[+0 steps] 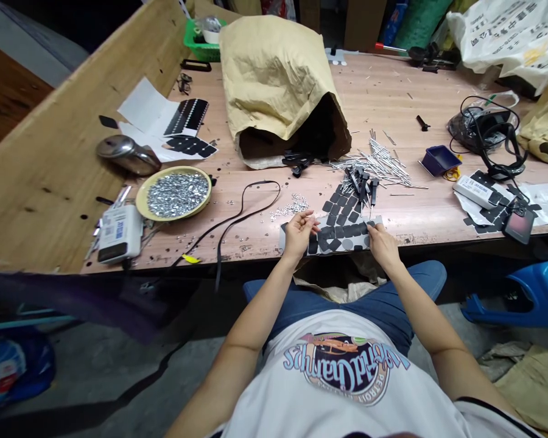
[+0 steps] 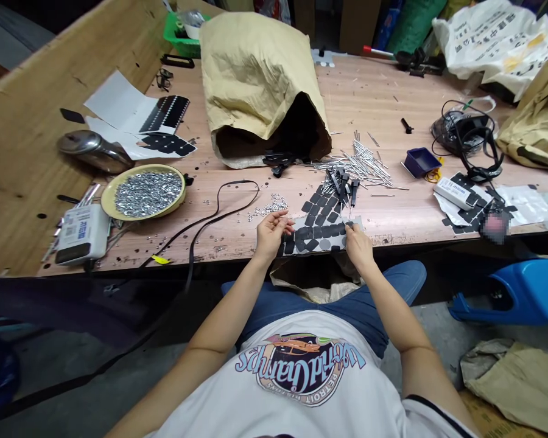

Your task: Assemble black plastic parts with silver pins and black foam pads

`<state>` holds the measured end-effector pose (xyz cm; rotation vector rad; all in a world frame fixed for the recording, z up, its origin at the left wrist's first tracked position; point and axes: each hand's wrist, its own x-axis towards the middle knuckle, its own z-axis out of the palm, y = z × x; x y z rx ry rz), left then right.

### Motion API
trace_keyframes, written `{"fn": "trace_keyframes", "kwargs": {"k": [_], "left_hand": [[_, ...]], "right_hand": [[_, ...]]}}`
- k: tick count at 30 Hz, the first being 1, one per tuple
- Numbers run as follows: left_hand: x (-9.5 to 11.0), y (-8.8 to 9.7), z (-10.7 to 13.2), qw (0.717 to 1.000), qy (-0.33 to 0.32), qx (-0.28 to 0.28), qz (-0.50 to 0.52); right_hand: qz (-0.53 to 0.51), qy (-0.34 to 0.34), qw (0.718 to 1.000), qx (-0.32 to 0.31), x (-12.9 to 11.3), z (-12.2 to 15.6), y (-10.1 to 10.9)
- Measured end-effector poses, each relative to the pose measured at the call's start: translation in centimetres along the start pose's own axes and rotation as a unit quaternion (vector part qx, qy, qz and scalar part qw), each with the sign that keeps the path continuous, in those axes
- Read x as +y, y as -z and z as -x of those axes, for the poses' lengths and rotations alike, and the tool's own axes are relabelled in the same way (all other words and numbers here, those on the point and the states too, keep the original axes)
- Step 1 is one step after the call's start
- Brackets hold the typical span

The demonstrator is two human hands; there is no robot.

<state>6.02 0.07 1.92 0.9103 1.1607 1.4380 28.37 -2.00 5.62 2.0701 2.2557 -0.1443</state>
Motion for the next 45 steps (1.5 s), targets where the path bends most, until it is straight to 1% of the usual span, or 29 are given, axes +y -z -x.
{"fn": "trace_keyframes", "kwargs": {"k": [4,5,7,8,9,10,13,14,15,17,18,19,22,23,24,26,27,28,29,31,32,33,34,35,38,40,41,43,45], "left_hand": [[0.2,-0.3,0.3,1.0,-0.006,0.007,-0.015],[0.3,-0.3,0.4,1.0,-0.007,0.009,-0.019],[0.3,-0.3,0.5,1.0,-0.011,0.011,-0.023],[0.4,-0.3,0.6,1.0,-0.014,0.01,-0.024],[0.5,-0.3,0.7,1.0,-0.017,0.009,-0.025],[0.5,-0.3,0.7,0.999,-0.02,0.007,-0.026],[0.8,-0.4,0.8,0.999,-0.028,0.004,-0.03],[0.9,-0.5,0.8,0.999,-0.03,0.005,-0.031],[1.0,-0.6,0.8,0.999,-0.031,0.006,-0.032],[1.1,-0.7,0.8,0.999,-0.034,0.006,-0.031],[1.2,-0.7,0.8,0.999,-0.036,0.006,-0.03],[1.2,-0.7,0.9,0.999,-0.038,0.006,-0.03],[1.2,-0.5,0.9,0.998,-0.04,0.01,-0.037],[1.2,-0.4,0.9,0.998,-0.04,0.011,-0.041],[1.2,-0.4,0.9,0.998,-0.039,0.012,-0.044],[1.2,-0.5,0.9,0.998,-0.042,0.01,-0.048],[1.2,-0.5,0.9,0.998,-0.046,0.006,-0.05],[1.2,-0.6,0.9,0.997,-0.05,0.003,-0.053],[1.2,-0.6,0.9,0.997,-0.056,0.001,-0.056],[1.2,-0.6,1.0,0.996,-0.062,0.003,-0.063],[1.2,-0.7,0.9,0.996,-0.063,0.005,-0.067],[1.2,-0.8,0.9,0.995,-0.062,0.006,-0.072],[1.2,-0.9,0.9,0.995,-0.062,0.005,-0.076],[1.2,-1.0,0.9,0.995,-0.061,0.003,-0.08],[1.1,-1.4,0.8,0.994,-0.062,-0.005,-0.086],[1.0,-1.3,0.7,0.994,-0.062,-0.002,-0.086],[0.9,-1.2,0.7,0.994,-0.062,0.001,-0.086],[0.7,-0.7,0.5,0.994,-0.059,0.01,-0.09],[0.5,0.0,0.0,0.993,-0.059,0.021,-0.103]], "right_hand": [[-0.045,-0.03,0.998,-0.01,-1.3,0.6,-0.1],[-0.065,-0.02,0.998,-0.016,-1.7,0.9,-0.2],[-0.112,0.027,0.993,-0.03,-2.3,1.6,-0.7],[-0.132,0.05,0.99,-0.032,-2.5,1.9,-0.9],[-0.146,0.057,0.987,-0.023,-2.4,2.1,-1.1],[-0.153,0.043,0.987,-0.005,-2.3,2.2,-1.2],[-0.154,-0.064,0.984,0.058,-1.7,2.1,-1.6],[-0.163,-0.07,0.982,0.061,-1.7,2.0,-1.8],[-0.181,-0.05,0.981,0.053,-1.8,2.0,-2.0],[-0.23,0.032,0.972,0.028,-2.2,2.0,-2.4],[-0.248,0.058,0.967,0.026,-2.2,2.0,-2.5],[-0.255,0.053,0.965,0.039,-2.2,2.0,-2.6],[-0.232,-0.067,0.965,0.106,-1.6,1.7,-2.7],[-0.227,-0.087,0.964,0.11,-1.5,1.8,-2.8],[-0.231,-0.078,0.965,0.097,-1.7,1.9,-3.0],[-0.259,-0.003,0.964,0.06,-2.2,2.2,-3.5],[-0.271,0.031,0.961,0.052,-2.4,2.3,-3.7],[-0.278,0.042,0.958,0.059,-2.3,2.3,-3.8],[-0.277,0.024,0.957,0.08,-2.1,2.2,-3.8],[-0.257,-0.056,0.958,0.118,-1.1,1.8,-3.4],[-0.247,-0.09,0.957,0.122,-0.6,1.6,-3.2],[-0.245,-0.102,0.958,0.112,-0.4,1.5,-3.1],[-0.251,-0.089,0.96,0.091,-0.5,1.6,-3.0],[-0.265,-0.057,0.96,0.067,-1.0,2.0,-3.1],[-0.305,0.069,0.95,0.015,-3.5,4.1,-3.6],[-0.289,0.115,0.95,-0.006,-4.7,5.5,-3.8],[-0.268,0.128,0.955,-0.011,-4.9,5.7,-3.7],[-0.209,0.142,0.967,0.003,-4.0,4.9,-2.8],[-0.143,0.142,0.978,0.052,-2.0,2.1,-1.5]]}}
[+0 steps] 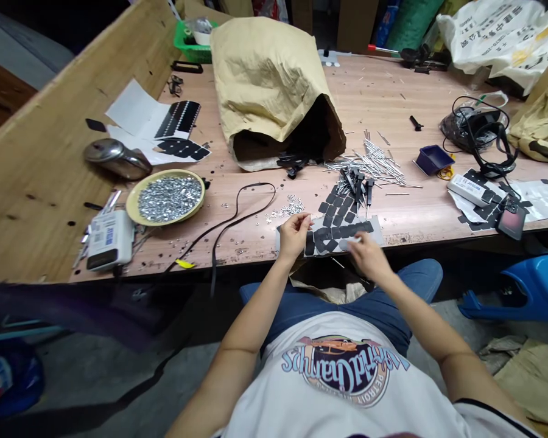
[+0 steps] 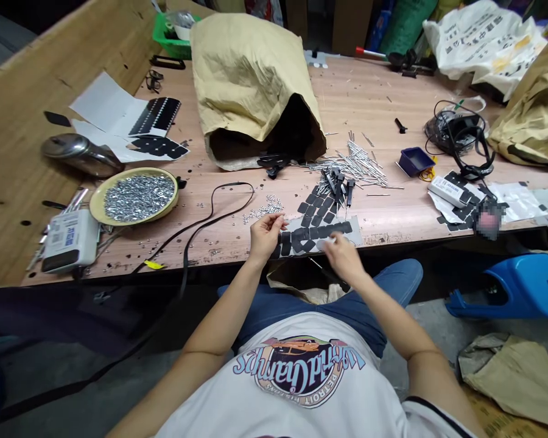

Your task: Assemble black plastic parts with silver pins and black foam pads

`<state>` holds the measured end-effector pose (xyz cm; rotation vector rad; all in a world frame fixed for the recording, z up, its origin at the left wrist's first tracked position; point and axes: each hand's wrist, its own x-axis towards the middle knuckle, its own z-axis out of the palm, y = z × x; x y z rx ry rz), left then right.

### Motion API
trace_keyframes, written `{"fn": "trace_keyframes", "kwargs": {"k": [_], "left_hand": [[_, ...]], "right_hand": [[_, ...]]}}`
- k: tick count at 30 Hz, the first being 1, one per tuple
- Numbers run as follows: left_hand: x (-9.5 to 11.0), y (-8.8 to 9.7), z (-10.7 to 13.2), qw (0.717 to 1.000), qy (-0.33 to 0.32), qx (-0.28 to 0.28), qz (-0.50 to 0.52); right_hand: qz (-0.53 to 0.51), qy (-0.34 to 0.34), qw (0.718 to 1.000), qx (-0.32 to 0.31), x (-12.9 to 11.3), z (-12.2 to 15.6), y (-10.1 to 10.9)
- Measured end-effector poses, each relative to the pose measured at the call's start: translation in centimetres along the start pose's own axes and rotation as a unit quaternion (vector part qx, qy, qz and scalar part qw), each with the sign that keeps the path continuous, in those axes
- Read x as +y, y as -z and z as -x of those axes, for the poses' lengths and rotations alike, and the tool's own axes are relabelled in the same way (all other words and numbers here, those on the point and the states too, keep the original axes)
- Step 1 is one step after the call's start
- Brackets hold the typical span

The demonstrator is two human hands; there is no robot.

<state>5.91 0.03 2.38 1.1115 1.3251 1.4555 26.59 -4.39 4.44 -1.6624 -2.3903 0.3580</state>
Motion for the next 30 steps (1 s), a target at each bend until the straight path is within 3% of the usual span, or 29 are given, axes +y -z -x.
{"fn": "trace_keyframes", "kwargs": {"k": [3,7,11,15,19,23,27,30], "left_hand": [[-0.6,0.8,-1.2,0.998,-0.01,0.023,-0.064],[-1.3,1.1,-3.6,0.976,-0.031,0.028,-0.215],[-1.9,0.4,-6.2,0.95,-0.047,0.006,-0.309],[-2.7,-0.7,-7.8,0.95,-0.048,0.016,-0.309],[-2.9,-1.2,-8.2,0.96,-0.033,0.035,-0.276],[-2.1,-1.3,-7.7,0.974,-0.011,0.058,-0.218],[-1.1,-1.6,-6.1,0.996,0.077,0.033,-0.033],[-0.5,-1.9,-4.5,0.981,0.139,-0.016,0.134]], "right_hand": [[0.108,0.008,0.994,0.027,4.9,-5.1,2.9],[0.084,0.151,0.984,-0.049,9.7,-10.4,4.9],[0.024,0.214,0.972,-0.094,11.2,-12.0,4.7],[-0.002,0.225,0.97,-0.094,11.5,-12.2,4.8],[0.03,0.223,0.969,-0.101,10.8,-11.6,5.4],[0.012,0.217,0.976,-0.032,7.5,-9.9,5.2],[-0.066,0.133,0.987,0.057,2.3,-8.2,3.3],[-0.146,0.077,0.983,0.077,-0.9,-7.6,1.8]]}}
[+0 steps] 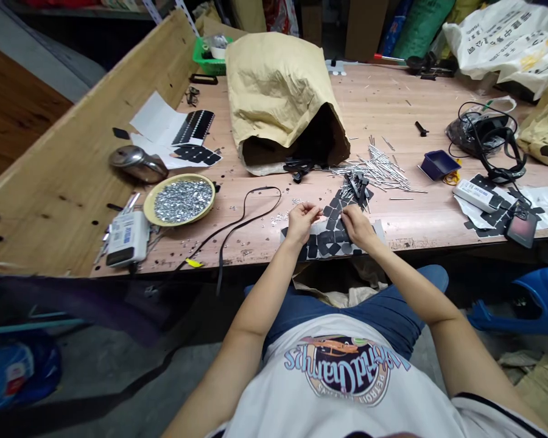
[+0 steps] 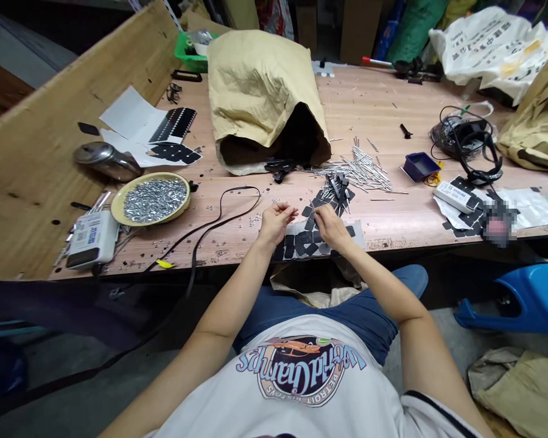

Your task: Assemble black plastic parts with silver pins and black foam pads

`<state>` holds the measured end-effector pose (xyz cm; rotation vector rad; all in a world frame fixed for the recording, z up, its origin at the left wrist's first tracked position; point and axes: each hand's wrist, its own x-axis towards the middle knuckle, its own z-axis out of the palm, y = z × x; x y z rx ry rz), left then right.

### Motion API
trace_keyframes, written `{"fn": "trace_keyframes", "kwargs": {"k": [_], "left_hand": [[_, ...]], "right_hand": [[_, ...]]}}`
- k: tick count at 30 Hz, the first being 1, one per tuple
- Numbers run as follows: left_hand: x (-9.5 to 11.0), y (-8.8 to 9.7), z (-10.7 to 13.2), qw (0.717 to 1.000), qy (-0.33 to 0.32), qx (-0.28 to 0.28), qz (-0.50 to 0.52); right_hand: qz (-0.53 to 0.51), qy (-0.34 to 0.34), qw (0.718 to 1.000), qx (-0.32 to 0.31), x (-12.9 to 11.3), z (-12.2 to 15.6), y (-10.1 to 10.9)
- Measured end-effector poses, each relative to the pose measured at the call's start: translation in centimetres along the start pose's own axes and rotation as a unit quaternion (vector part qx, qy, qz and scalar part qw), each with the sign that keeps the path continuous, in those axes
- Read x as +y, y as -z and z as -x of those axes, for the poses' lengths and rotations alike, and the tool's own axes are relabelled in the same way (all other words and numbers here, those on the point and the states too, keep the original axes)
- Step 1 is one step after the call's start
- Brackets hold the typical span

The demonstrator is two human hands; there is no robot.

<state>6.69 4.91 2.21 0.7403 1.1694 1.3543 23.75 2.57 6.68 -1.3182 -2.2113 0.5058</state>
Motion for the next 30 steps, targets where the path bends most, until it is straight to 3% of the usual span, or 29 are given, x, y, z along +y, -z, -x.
{"fn": "trace_keyframes", "kwargs": {"k": [5,11,16,24,27,30], "left_hand": [[0.0,0.1,1.8,0.993,0.034,-0.052,0.105],[0.1,0.0,2.8,0.987,0.036,-0.068,0.139],[0.0,0.0,3.2,0.993,0.011,-0.055,0.107],[0.8,0.2,3.9,0.992,-0.094,-0.087,0.011],[1.3,0.2,4.3,0.988,-0.112,-0.107,-0.012],[1.5,0.3,4.5,0.984,-0.12,-0.127,-0.017]], "right_hand": [[-0.035,-0.07,0.997,-0.02,-2.1,0.5,-1.2],[0.023,-0.068,0.996,-0.061,-2.9,0.9,-0.5],[0.073,-0.052,0.992,-0.089,-3.7,1.1,0.5],[0.141,-0.054,0.983,-0.103,-4.6,1.5,1.3],[0.113,-0.054,0.987,-0.103,-4.5,1.6,1.4],[0.02,-0.06,0.992,-0.113,-4.0,1.6,1.6]]}}
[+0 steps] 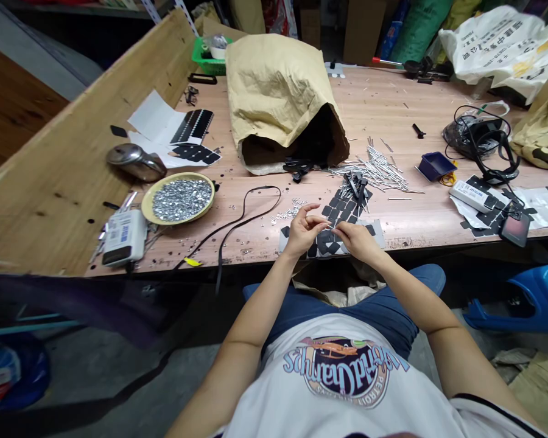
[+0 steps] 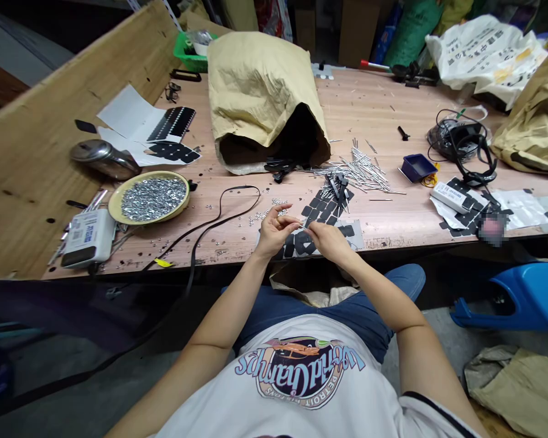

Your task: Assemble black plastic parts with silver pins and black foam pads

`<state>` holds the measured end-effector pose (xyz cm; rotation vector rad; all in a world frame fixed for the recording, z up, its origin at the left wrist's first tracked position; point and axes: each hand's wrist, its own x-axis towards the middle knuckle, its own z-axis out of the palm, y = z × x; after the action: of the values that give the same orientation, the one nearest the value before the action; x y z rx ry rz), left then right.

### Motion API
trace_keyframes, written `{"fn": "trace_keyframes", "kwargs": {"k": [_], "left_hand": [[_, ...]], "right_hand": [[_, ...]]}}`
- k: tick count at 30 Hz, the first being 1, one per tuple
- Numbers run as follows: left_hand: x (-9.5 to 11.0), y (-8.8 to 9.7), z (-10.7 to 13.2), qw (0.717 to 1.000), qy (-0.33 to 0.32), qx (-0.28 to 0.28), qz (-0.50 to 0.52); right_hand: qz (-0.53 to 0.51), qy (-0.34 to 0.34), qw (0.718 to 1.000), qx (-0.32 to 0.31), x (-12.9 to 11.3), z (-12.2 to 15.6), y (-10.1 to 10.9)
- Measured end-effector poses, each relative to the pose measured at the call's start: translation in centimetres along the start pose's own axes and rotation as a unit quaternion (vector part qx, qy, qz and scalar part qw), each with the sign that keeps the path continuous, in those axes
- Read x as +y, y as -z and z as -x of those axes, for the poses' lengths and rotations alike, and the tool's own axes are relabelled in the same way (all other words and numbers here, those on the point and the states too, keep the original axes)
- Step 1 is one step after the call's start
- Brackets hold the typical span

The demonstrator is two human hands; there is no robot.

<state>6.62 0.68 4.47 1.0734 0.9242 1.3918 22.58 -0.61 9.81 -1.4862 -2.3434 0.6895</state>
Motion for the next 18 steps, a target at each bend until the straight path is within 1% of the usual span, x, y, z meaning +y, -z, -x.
{"fn": "trace_keyframes", "kwargs": {"k": [2,3,5,6,9,12,14,15,18], "left_hand": [[0.1,0.2,0.1,1.0,-0.001,-0.014,0.002],[0.1,0.2,0.2,1.0,0.0,-0.02,0.002],[0.2,0.4,0.3,0.999,0.003,-0.033,0.001],[0.3,0.4,0.4,0.999,0.006,-0.039,-0.001],[0.7,0.4,0.7,0.998,0.014,-0.061,-0.01],[1.1,0.5,0.8,0.996,0.01,-0.09,-0.013],[1.1,0.5,0.8,0.994,0.004,-0.105,-0.012],[1.0,0.6,0.8,0.994,0.001,-0.11,-0.011],[0.5,0.5,0.7,0.993,-0.002,-0.122,-0.003]], "right_hand": [[-0.099,-0.004,0.995,-0.034,0.4,0.0,0.1],[-0.153,-0.009,0.986,-0.057,0.5,0.1,0.2],[-0.251,-0.024,0.963,-0.097,0.8,0.1,0.2],[-0.286,-0.031,0.952,-0.107,1.0,0.2,0.2],[-0.357,-0.055,0.925,-0.118,1.3,0.3,0.1],[-0.436,-0.082,0.882,-0.161,1.5,0.5,0.0],[-0.476,-0.095,0.858,-0.169,1.4,0.7,0.0],[-0.485,-0.099,0.854,-0.161,1.3,0.7,0.0],[-0.49,-0.102,0.855,-0.135,1.0,0.9,0.1]]}}
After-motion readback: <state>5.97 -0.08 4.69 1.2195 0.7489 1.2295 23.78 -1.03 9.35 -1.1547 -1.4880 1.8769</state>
